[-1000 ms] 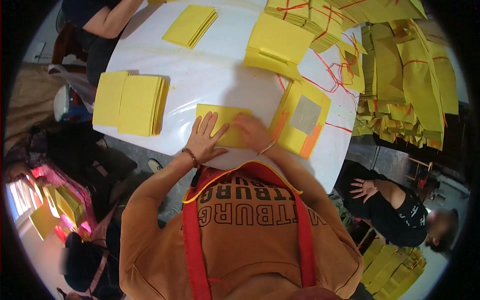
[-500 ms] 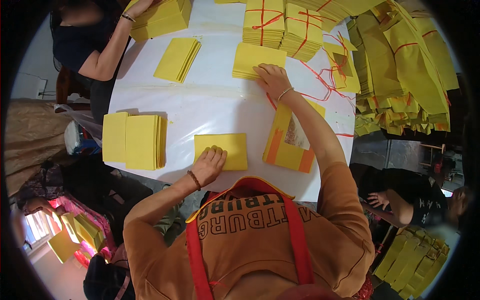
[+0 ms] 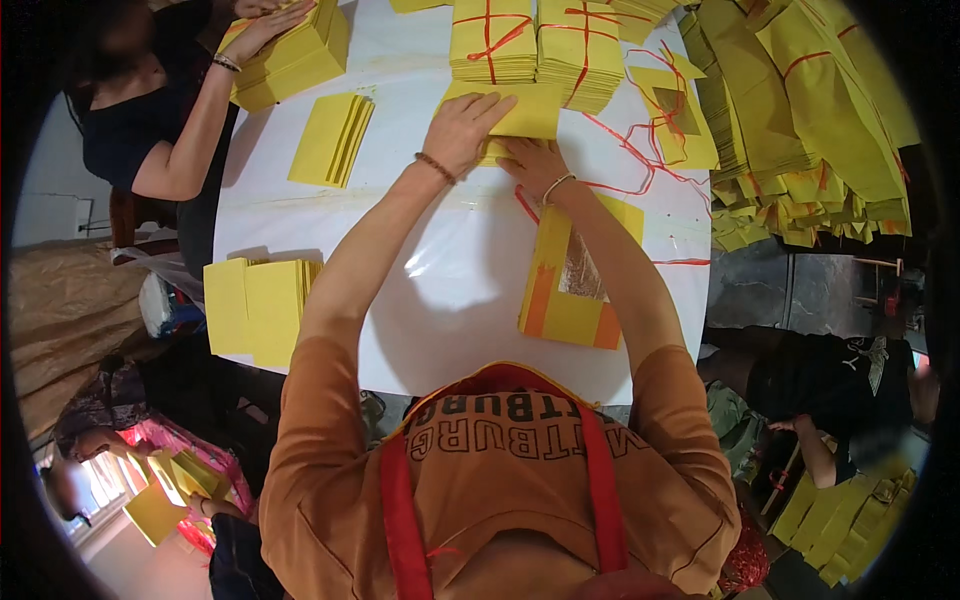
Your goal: Folding yellow paper sheets with foil inserts and stacking them.
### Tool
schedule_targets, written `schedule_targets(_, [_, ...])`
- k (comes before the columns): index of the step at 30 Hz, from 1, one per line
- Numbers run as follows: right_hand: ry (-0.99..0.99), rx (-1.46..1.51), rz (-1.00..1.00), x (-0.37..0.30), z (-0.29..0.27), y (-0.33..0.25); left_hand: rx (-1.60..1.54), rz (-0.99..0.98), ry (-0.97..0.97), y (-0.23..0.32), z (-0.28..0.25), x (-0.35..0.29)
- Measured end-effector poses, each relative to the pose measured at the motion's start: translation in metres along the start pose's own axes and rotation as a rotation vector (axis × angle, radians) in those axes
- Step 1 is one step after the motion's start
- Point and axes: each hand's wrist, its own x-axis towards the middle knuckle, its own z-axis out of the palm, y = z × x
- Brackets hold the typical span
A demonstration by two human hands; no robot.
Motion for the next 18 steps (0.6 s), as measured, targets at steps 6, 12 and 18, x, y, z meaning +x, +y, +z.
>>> schedule_targets(6, [0.029, 0.17, -0.084, -0.005, -0.011, 0.018, 0.267, -0.101, -0.288, -0.008, 0.05, -0.016])
schedule_targets(12, [0.106, 0.568, 0.349, -0.019, -0.046, 0.028, 0.304, -0.135, -0.35, -0.014, 0.045, -0.016])
schedule_targets(18, [0.616, 0.883, 0.433, 0.02, -0.009, 0.055, 0.357, -0.1, -0.553, -0.005, 0.037, -0.014])
